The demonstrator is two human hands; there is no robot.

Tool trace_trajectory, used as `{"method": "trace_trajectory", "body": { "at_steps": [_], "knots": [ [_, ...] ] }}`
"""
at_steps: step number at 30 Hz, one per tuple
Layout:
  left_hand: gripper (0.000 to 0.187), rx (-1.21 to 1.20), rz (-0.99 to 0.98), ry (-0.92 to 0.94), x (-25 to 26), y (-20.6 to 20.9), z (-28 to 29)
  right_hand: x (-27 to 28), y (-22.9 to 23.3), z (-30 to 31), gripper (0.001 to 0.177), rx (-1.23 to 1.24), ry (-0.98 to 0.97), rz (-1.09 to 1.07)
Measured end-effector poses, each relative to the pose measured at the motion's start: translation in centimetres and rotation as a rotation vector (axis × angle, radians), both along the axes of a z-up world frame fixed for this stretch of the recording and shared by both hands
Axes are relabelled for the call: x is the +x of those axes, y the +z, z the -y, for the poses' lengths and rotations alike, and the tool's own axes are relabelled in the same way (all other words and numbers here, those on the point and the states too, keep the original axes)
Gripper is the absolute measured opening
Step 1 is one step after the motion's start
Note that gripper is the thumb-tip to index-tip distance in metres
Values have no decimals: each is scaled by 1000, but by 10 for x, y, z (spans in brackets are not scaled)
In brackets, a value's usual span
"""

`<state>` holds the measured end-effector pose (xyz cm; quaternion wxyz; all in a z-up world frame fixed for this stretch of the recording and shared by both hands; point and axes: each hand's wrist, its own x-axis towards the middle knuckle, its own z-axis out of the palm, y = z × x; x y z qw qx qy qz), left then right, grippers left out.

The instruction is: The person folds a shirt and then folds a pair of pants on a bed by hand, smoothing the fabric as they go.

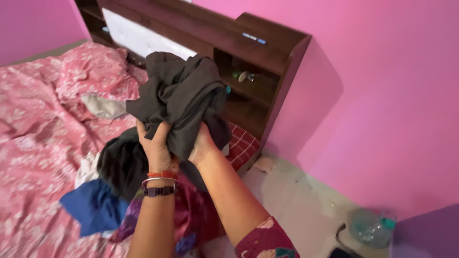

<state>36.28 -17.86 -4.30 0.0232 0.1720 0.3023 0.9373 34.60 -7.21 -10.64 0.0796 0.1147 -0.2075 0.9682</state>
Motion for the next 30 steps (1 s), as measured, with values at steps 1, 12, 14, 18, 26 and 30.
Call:
{"method": "trace_trajectory", "body": {
  "at_steps": [1, 12, 14, 18, 26, 30],
  "knots": [
    [67, 3, -16, 13, 7, 0, 12, 6, -1, 12, 52, 20, -35, 52],
    [68, -49, -196, 249, 18, 26, 129, -10, 15, 126, 54, -4, 114, 104],
    [77, -77, -150, 274, 6, 24, 148, -21, 20, 144, 56, 45, 88, 144],
    [90, -172, -95, 354, -26, 14, 195, -44, 22, 192, 57, 23, 137, 118],
    [90, -242, -50, 391, -68, -14, 299, -68, 16, 288, 51, 441, -92, 461],
    [88, -385, -101, 526, -107, -42, 351, -103, -30, 311, 60, 732, -232, 678]
  ]
}}
